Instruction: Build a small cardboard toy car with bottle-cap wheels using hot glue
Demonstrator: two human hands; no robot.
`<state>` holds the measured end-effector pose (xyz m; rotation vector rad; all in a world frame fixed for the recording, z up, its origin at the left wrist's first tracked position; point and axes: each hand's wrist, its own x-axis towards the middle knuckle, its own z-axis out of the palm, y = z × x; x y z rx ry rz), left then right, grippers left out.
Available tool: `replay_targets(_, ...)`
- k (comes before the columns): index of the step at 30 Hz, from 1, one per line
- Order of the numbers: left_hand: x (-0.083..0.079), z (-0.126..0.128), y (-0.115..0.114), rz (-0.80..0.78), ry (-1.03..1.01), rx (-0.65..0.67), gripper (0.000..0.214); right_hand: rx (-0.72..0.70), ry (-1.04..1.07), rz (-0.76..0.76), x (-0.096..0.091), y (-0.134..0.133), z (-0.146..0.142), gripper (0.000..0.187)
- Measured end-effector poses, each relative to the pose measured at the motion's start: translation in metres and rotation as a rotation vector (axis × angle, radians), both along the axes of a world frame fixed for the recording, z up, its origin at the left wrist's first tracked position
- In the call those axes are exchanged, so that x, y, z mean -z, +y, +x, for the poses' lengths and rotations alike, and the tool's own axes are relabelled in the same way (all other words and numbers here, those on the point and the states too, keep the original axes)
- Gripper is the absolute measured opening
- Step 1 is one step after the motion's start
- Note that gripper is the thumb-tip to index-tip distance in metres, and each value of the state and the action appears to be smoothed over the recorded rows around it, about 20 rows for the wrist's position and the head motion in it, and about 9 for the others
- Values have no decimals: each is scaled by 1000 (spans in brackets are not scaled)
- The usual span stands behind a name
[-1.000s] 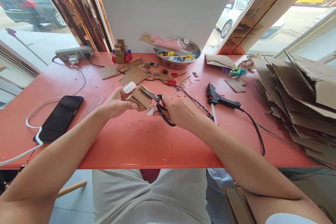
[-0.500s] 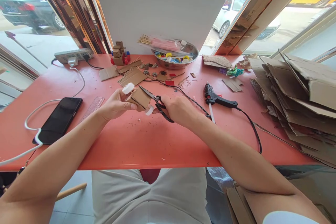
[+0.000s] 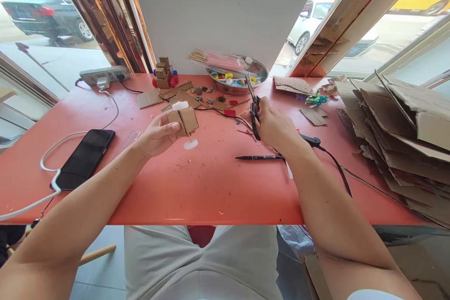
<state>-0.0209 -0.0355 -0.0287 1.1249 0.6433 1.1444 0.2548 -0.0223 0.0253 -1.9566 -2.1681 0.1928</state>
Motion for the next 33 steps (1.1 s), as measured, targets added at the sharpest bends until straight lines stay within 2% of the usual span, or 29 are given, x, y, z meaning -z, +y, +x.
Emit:
replay_targets(5, -1, 0, 0, -63, 6, -56, 46, 50, -181, -138, 0, 0, -7, 38)
replay_targets(8, 1, 0, 0, -104, 10, -99, 44, 54, -220, -188, 2, -3, -14, 34)
replay_targets(14, -2, 3, 2, -23, 139, -119, 37, 60, -262, -161, 10, -3, -12, 35)
replay_targets(18, -4, 3, 3, 16, 184, -164, 35, 77, -264, -179, 9, -3, -12, 37)
replay_targets(22, -2, 3, 1, -4, 238, -216, 46, 89, -278, -216, 3, -5, -17, 40)
replay_targets(26, -1, 2, 0, -3, 317, -213, 59, 89, -268, -215, 0, -6, -20, 40)
replay_targets(30, -1, 2, 1, 26, 440, -238, 68, 71, -255, -153, 4, -4, -18, 36)
replay_targets(33, 3, 1, 3, 98, 629, -332, 63, 47, -275, -127, 11, -2, -15, 40)
